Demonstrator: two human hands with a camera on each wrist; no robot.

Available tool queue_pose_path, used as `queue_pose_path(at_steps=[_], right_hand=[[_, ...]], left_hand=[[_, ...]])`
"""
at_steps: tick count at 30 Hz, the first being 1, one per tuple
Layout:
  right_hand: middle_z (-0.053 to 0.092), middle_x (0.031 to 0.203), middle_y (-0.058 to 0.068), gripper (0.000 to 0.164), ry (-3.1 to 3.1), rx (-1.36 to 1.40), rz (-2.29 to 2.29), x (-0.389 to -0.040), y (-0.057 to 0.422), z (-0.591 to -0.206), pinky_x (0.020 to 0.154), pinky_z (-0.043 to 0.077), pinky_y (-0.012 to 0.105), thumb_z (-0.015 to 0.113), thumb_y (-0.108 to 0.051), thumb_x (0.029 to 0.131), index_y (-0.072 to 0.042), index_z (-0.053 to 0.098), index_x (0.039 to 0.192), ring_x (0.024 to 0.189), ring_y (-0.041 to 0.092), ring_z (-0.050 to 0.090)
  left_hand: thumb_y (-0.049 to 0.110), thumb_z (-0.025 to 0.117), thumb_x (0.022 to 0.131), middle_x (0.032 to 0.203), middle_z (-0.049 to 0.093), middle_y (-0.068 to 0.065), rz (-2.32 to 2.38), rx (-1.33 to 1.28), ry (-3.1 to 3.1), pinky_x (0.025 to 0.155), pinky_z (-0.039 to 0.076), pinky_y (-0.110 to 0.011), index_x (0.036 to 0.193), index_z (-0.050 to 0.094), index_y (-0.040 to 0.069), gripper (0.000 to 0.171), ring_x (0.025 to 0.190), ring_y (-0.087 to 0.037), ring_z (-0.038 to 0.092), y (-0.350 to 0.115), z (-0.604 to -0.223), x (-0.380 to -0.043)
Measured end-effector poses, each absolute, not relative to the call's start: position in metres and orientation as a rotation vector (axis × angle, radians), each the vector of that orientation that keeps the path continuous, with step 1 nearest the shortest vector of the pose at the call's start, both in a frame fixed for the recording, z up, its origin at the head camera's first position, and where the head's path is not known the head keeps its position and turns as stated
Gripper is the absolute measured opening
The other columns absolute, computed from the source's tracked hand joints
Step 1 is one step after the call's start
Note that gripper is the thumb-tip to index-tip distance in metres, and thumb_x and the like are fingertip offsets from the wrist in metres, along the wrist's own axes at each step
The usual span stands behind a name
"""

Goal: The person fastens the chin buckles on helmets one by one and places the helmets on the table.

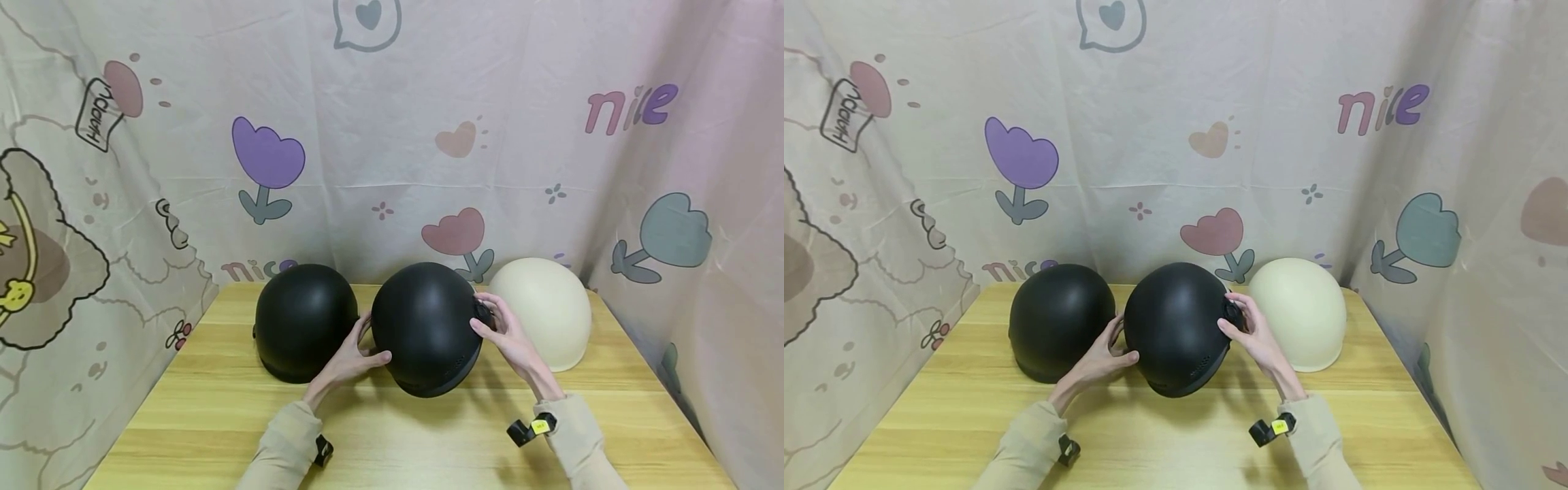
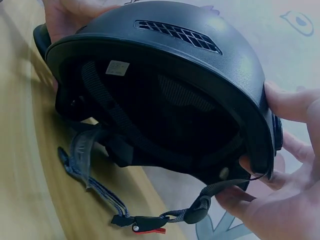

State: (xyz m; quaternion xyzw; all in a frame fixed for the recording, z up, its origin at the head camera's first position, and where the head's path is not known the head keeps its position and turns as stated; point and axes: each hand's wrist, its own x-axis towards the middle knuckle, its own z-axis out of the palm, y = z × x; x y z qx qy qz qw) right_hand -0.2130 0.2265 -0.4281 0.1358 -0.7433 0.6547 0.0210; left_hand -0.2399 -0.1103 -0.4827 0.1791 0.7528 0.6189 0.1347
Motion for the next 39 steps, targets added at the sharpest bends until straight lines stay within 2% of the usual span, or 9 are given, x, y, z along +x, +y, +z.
queue_pose_path(at_steps=[4,12,16,19,22,31,35,39], right_hand=[[0.049,0.135,-0.003,0.055,-2.319,0.385,2.018,-0.212,0.226,-0.431,0.098,0.041,0.012,0.061,-0.011,0.100,-0.006,0.035,0.149,0.125,0.001,0.047],[0.046,0.142,0.003,0.058,-2.362,0.356,1.990,-0.213,0.227,-0.434,0.098,0.041,0.014,0.062,-0.013,0.100,-0.007,0.033,0.149,0.126,0.002,0.046],[0.042,0.149,0.015,0.062,-2.404,0.315,1.976,-0.211,0.227,-0.434,0.108,0.039,0.030,0.062,-0.014,0.099,-0.008,0.029,0.152,0.136,0.020,0.041],[0.033,0.157,0.021,0.066,-2.407,0.303,2.013,-0.210,0.226,-0.434,0.118,0.027,0.050,0.061,-0.014,0.099,-0.008,0.023,0.153,0.147,0.034,0.029],[0.025,0.162,0.022,0.068,-2.408,0.309,2.039,-0.210,0.225,-0.435,0.120,0.017,0.060,0.060,-0.015,0.100,-0.007,0.019,0.154,0.151,0.039,0.019],[0.015,0.164,0.025,0.072,-2.508,0.314,1.920,-0.213,0.226,-0.444,0.117,0.025,0.064,0.057,-0.023,0.102,-0.009,0.013,0.157,0.151,0.042,0.018],[0.014,0.164,0.026,0.077,-2.524,0.313,1.899,-0.214,0.226,-0.448,0.119,0.021,0.066,0.059,-0.024,0.100,-0.009,0.011,0.158,0.152,0.043,0.016],[0.012,0.165,0.026,0.082,-2.557,0.313,1.888,-0.215,0.225,-0.452,0.119,0.015,0.070,0.061,-0.028,0.098,-0.015,0.009,0.160,0.153,0.044,0.012]], left_hand=[[0.031,0.082,0.086,0.171,0.006,-0.013,1.790,0.508,2.177,0.104,0.052,-0.051,0.163,0.009,0.021,0.107,0.136,-0.054,0.046,-0.109,-0.482,-0.239],[0.031,0.081,0.086,0.166,0.017,-0.026,1.817,0.466,2.125,0.106,0.049,-0.055,0.163,0.006,0.025,0.108,0.142,-0.054,0.039,-0.107,-0.482,-0.238],[0.033,0.081,0.086,0.162,0.027,-0.029,1.806,0.464,2.150,0.109,0.047,-0.056,0.163,0.006,0.026,0.107,0.144,-0.050,0.038,-0.107,-0.482,-0.238],[0.036,0.081,0.086,0.160,0.031,-0.029,1.788,0.468,2.183,0.111,0.044,-0.057,0.163,0.007,0.027,0.108,0.144,-0.049,0.039,-0.107,-0.481,-0.237],[0.038,0.081,0.086,0.161,0.031,-0.028,1.775,0.472,2.198,0.112,0.042,-0.058,0.163,0.007,0.026,0.108,0.145,-0.048,0.038,-0.106,-0.480,-0.236],[0.035,0.080,0.087,0.161,0.034,-0.024,1.765,0.472,2.189,0.113,0.043,-0.056,0.163,0.006,0.025,0.107,0.146,-0.042,0.040,-0.103,-0.480,-0.236],[0.035,0.081,0.087,0.162,0.032,-0.024,1.773,0.459,2.194,0.112,0.043,-0.057,0.163,0.006,0.026,0.107,0.146,-0.042,0.040,-0.102,-0.482,-0.237],[0.035,0.081,0.086,0.163,0.030,-0.025,1.792,0.458,2.184,0.110,0.046,-0.056,0.163,0.007,0.027,0.107,0.144,-0.044,0.043,-0.102,-0.483,-0.237]])
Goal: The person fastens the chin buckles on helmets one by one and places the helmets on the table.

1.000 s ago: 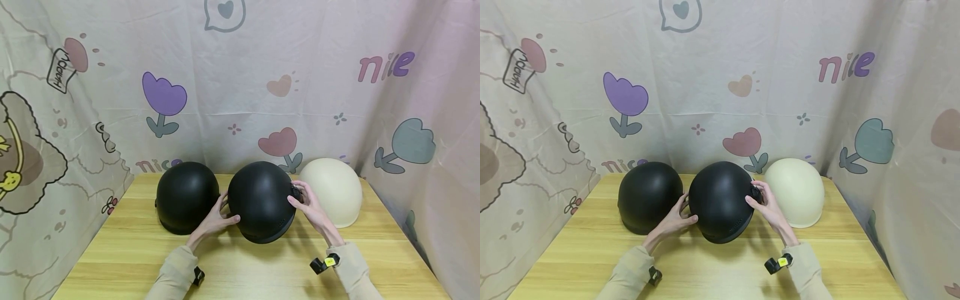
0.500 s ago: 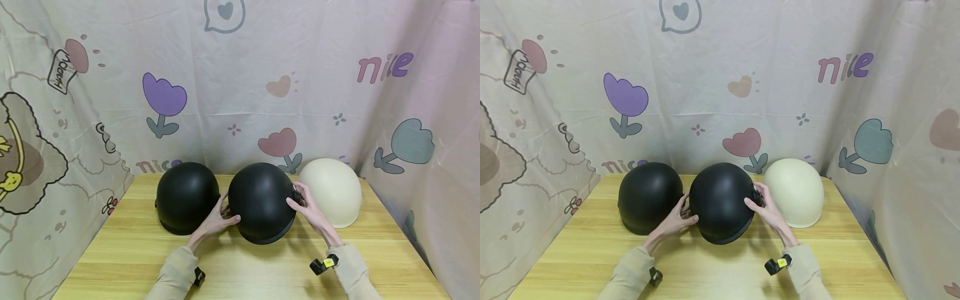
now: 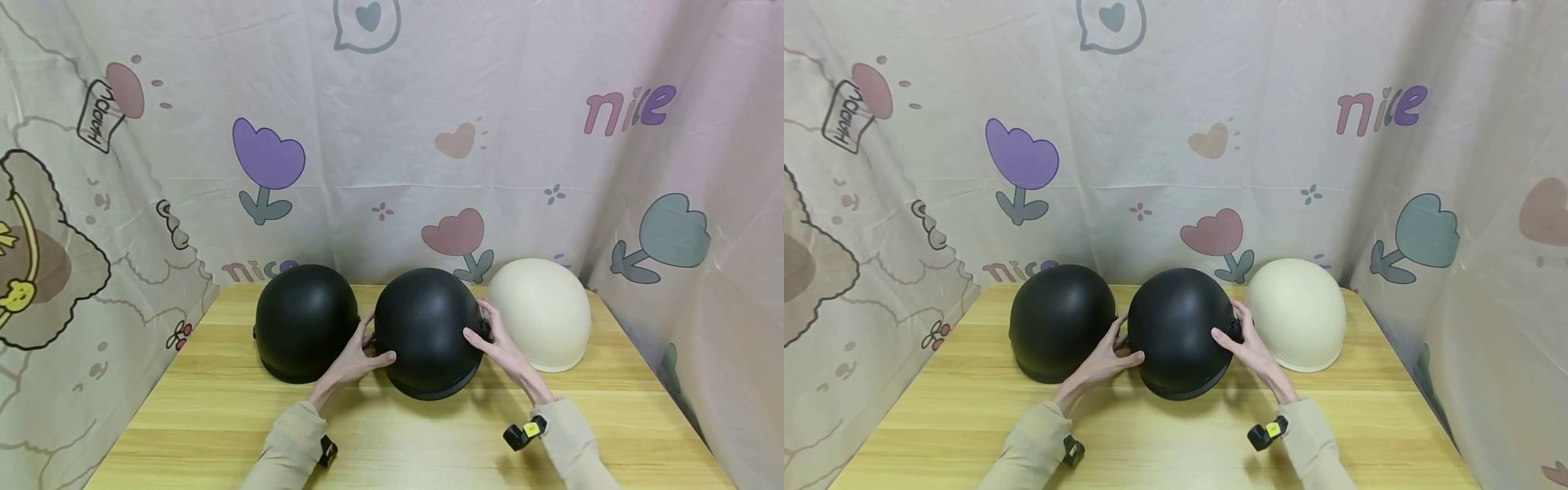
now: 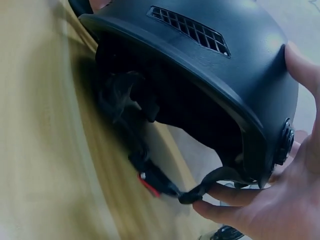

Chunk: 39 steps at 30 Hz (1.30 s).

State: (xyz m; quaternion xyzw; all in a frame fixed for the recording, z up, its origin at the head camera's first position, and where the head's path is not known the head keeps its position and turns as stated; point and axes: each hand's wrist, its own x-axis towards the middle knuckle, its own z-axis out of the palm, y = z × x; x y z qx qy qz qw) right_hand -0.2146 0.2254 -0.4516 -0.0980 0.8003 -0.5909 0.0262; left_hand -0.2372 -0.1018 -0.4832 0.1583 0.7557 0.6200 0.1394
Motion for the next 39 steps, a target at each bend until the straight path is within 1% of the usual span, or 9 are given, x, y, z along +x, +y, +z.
queue_pose_path(at_steps=[4,8,13,18,21,23,28,34,39], right_hand=[[0.009,0.165,0.027,0.088,2.469,-0.314,-1.782,-0.214,0.226,-0.454,0.117,0.015,0.074,0.064,-0.031,0.096,-0.020,0.005,0.161,0.154,0.045,0.007],[0.011,0.163,0.028,0.092,2.464,-0.327,-1.760,-0.213,0.226,-0.455,0.115,0.021,0.074,0.067,-0.031,0.095,-0.021,0.003,0.161,0.153,0.046,0.010],[0.019,0.159,0.028,0.095,2.481,-0.337,-1.731,-0.215,0.227,-0.457,0.114,0.026,0.073,0.070,-0.029,0.093,-0.020,0.004,0.161,0.150,0.045,0.016],[0.030,0.147,0.028,0.099,2.549,-0.372,-1.677,-0.220,0.228,-0.462,0.110,0.035,0.070,0.074,-0.026,0.090,-0.019,0.006,0.161,0.141,0.046,0.032],[0.033,0.146,0.028,0.102,2.577,-0.368,-1.649,-0.223,0.227,-0.464,0.110,0.033,0.071,0.076,-0.028,0.088,-0.019,0.006,0.161,0.140,0.046,0.034],[0.030,0.151,0.029,0.104,2.573,-0.350,-1.639,-0.224,0.227,-0.465,0.112,0.028,0.073,0.077,-0.031,0.087,-0.020,0.005,0.162,0.144,0.047,0.029],[0.014,0.164,0.028,0.112,2.550,-0.336,-1.618,-0.227,0.226,-0.468,0.116,0.017,0.076,0.080,-0.035,0.084,-0.021,0.001,0.162,0.153,0.047,0.012],[0.005,0.166,0.026,0.123,2.581,-0.443,-1.552,-0.229,0.230,-0.472,0.114,0.019,0.077,0.086,-0.032,0.077,-0.016,-0.001,0.162,0.152,0.050,0.011],[0.004,0.167,0.024,0.127,2.562,-0.496,-1.546,-0.233,0.234,-0.474,0.113,0.021,0.077,0.090,-0.030,0.074,-0.014,0.000,0.162,0.152,0.051,0.010]], left_hand=[[0.035,0.082,0.085,0.161,0.031,-0.026,1.799,0.461,2.186,0.109,0.047,-0.057,0.162,0.008,0.028,0.107,0.141,-0.046,0.045,-0.103,-0.484,-0.237],[0.034,0.082,0.085,0.161,0.033,-0.025,1.800,0.461,2.198,0.110,0.045,-0.058,0.162,0.009,0.031,0.107,0.141,-0.046,0.045,-0.103,-0.484,-0.238],[0.031,0.082,0.086,0.160,0.036,-0.024,1.824,0.485,2.184,0.116,0.039,-0.056,0.162,0.009,0.030,0.106,0.144,-0.042,0.042,-0.102,-0.483,-0.240],[0.029,0.083,0.085,0.160,0.035,-0.025,1.841,0.479,2.180,0.118,0.037,-0.055,0.163,0.009,0.029,0.107,0.146,-0.041,0.041,-0.102,-0.483,-0.242],[0.028,0.082,0.085,0.160,0.035,-0.025,1.842,0.477,2.176,0.117,0.038,-0.054,0.163,0.009,0.028,0.107,0.145,-0.040,0.043,-0.102,-0.483,-0.242],[0.028,0.082,0.085,0.160,0.035,-0.024,1.837,0.475,2.173,0.117,0.038,-0.053,0.163,0.008,0.029,0.107,0.144,-0.040,0.044,-0.103,-0.484,-0.243],[0.033,0.083,0.085,0.161,0.035,-0.023,1.800,0.467,2.218,0.117,0.038,-0.053,0.163,0.007,0.027,0.109,0.146,-0.039,0.042,-0.104,-0.485,-0.245],[0.035,0.082,0.085,0.161,0.033,-0.023,1.772,0.479,2.247,0.117,0.039,-0.054,0.163,0.008,0.026,0.109,0.147,-0.039,0.039,-0.107,-0.483,-0.245],[0.034,0.082,0.085,0.162,0.033,-0.023,1.767,0.494,2.259,0.116,0.040,-0.054,0.163,0.008,0.027,0.108,0.147,-0.039,0.040,-0.108,-0.484,-0.247]])
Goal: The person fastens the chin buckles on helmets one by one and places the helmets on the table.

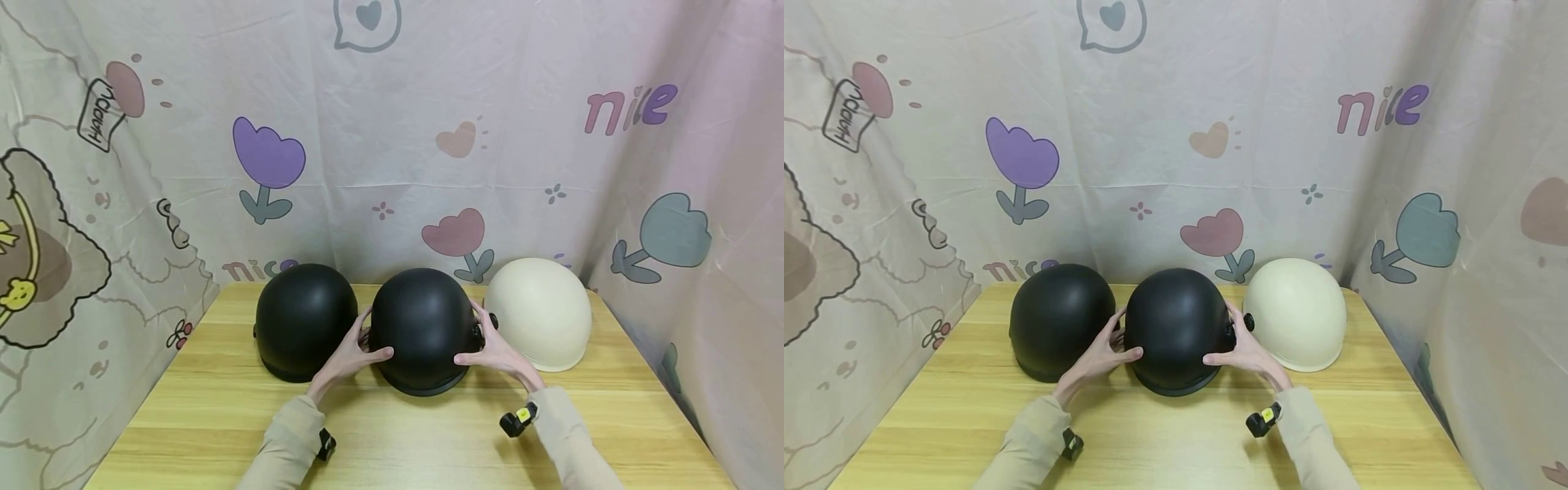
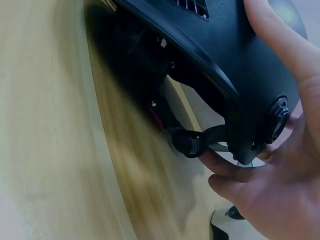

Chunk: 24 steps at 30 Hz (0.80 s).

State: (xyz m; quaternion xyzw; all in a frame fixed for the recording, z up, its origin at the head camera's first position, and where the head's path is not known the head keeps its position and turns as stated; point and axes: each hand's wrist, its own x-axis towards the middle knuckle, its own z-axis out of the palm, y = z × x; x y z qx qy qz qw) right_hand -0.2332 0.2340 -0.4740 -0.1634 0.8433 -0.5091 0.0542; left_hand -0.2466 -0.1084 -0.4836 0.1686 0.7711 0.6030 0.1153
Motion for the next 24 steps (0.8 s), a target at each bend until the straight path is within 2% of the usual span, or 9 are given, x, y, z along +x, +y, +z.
queue_pose_path(at_steps=[9,15,24], right_hand=[[0.012,0.164,0.026,0.128,2.529,-0.506,-1.589,-0.2357,0.2338,-0.4784,0.112,0.022,0.078,0.092,-0.029,0.071,-0.019,0.003,0.162,0.150,0.048,0.015],[0.010,0.164,0.026,0.129,2.473,-0.494,-1.616,-0.2376,0.2336,-0.4815,0.113,0.020,0.077,0.092,-0.027,0.072,-0.020,-0.001,0.162,0.152,0.047,0.011],[0.013,0.162,0.028,0.130,2.486,-0.461,-1.579,-0.2402,0.2320,-0.4815,0.113,0.022,0.076,0.091,-0.027,0.073,-0.020,-0.002,0.162,0.151,0.048,0.013]], left_hand=[[0.037,0.084,0.082,0.163,0.032,-0.019,1.768,0.486,2.293,0.116,0.039,-0.055,0.163,0.009,0.030,0.110,0.148,-0.037,0.039,-0.1093,-0.4853,-0.2477],[0.037,0.084,0.082,0.166,0.026,-0.017,1.752,0.493,2.318,0.118,0.037,-0.056,0.163,0.010,0.027,0.110,0.150,-0.038,0.035,-0.1102,-0.4865,-0.2491],[0.039,0.084,0.081,0.169,0.019,-0.015,1.735,0.457,2.349,0.119,0.033,-0.059,0.163,0.013,0.023,0.110,0.152,-0.040,0.031,-0.1109,-0.4860,-0.2502]])
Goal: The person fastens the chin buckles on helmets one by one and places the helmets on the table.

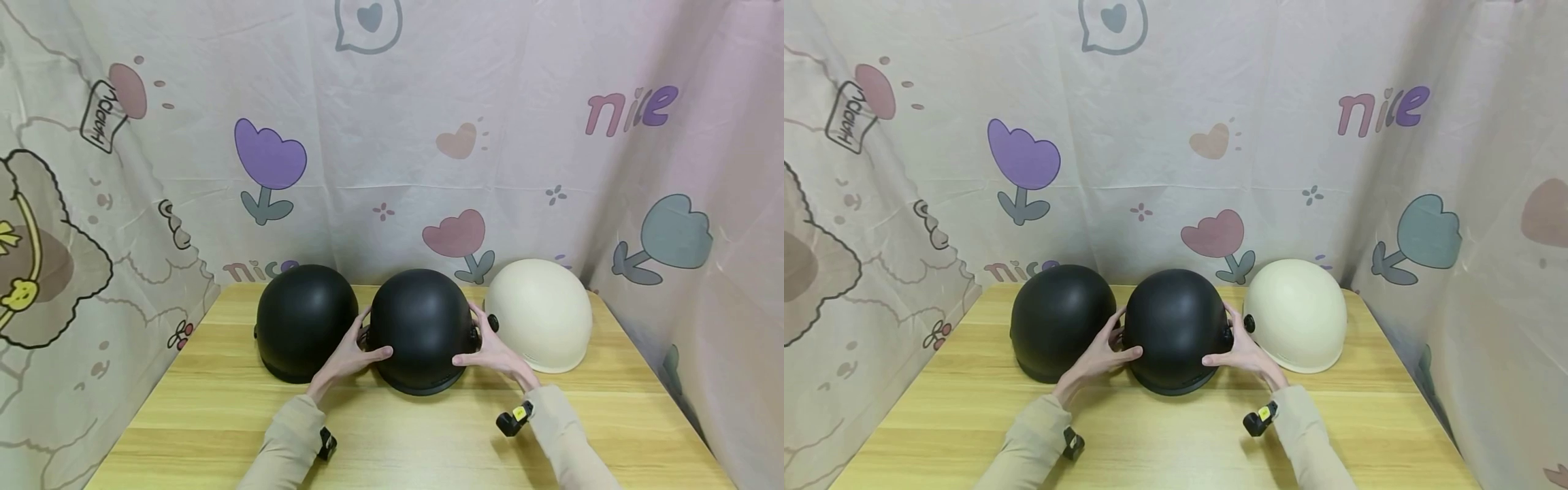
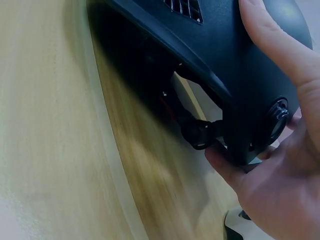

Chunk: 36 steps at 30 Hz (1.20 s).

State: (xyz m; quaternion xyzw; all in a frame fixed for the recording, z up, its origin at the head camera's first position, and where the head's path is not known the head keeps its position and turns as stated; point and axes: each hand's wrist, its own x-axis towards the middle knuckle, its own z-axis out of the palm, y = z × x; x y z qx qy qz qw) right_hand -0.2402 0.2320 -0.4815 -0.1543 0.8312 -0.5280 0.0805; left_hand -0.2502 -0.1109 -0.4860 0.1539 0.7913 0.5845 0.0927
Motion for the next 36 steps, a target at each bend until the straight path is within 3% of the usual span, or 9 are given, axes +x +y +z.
queue_pose_path(at_steps=[14,20,26,30,36], right_hand=[[0.016,0.162,0.027,0.125,2.442,-0.447,-1.564,-0.244,0.230,-0.484,0.114,0.021,0.076,0.088,-0.024,0.078,-0.026,-0.004,0.162,0.151,0.047,0.017],[0.014,0.165,0.025,0.126,2.418,-0.480,-1.583,-0.249,0.231,-0.488,0.116,0.017,0.075,0.087,-0.022,0.079,-0.028,-0.007,0.163,0.152,0.046,0.015],[0.006,0.169,0.021,0.127,2.420,-0.474,-1.587,-0.252,0.232,-0.492,0.120,0.009,0.072,0.088,-0.023,0.079,-0.025,-0.007,0.163,0.155,0.045,0.009],[0.005,0.169,0.022,0.124,2.429,-0.518,-1.613,-0.254,0.232,-0.495,0.121,0.013,0.070,0.087,-0.021,0.080,-0.023,-0.005,0.163,0.155,0.046,0.009],[0.015,0.167,0.026,0.120,2.396,-0.554,-1.670,-0.256,0.231,-0.497,0.121,0.020,0.066,0.085,-0.017,0.081,-0.021,-0.003,0.164,0.154,0.048,0.014]], left_hand=[[0.042,0.084,0.080,0.167,0.023,-0.017,1.726,0.455,2.391,0.119,0.029,-0.063,0.163,0.014,0.022,0.111,0.151,-0.043,0.029,-0.110,-0.486,-0.252],[0.042,0.082,0.082,0.171,0.009,-0.010,1.683,0.430,2.412,0.123,0.020,-0.063,0.164,0.009,0.024,0.111,0.157,-0.037,0.012,-0.106,-0.484,-0.252],[0.042,0.080,0.084,0.171,0.010,-0.009,1.668,0.407,2.425,0.123,0.018,-0.065,0.163,0.008,0.028,0.108,0.158,-0.035,0.008,-0.103,-0.483,-0.251],[0.044,0.080,0.084,0.171,0.010,-0.010,1.645,0.396,2.449,0.121,0.020,-0.067,0.164,0.008,0.028,0.108,0.158,-0.037,0.010,-0.102,-0.483,-0.251],[0.049,0.080,0.083,0.171,0.010,-0.010,1.628,0.393,2.473,0.120,0.021,-0.068,0.163,0.008,0.029,0.110,0.157,-0.039,0.013,-0.101,-0.483,-0.252]])
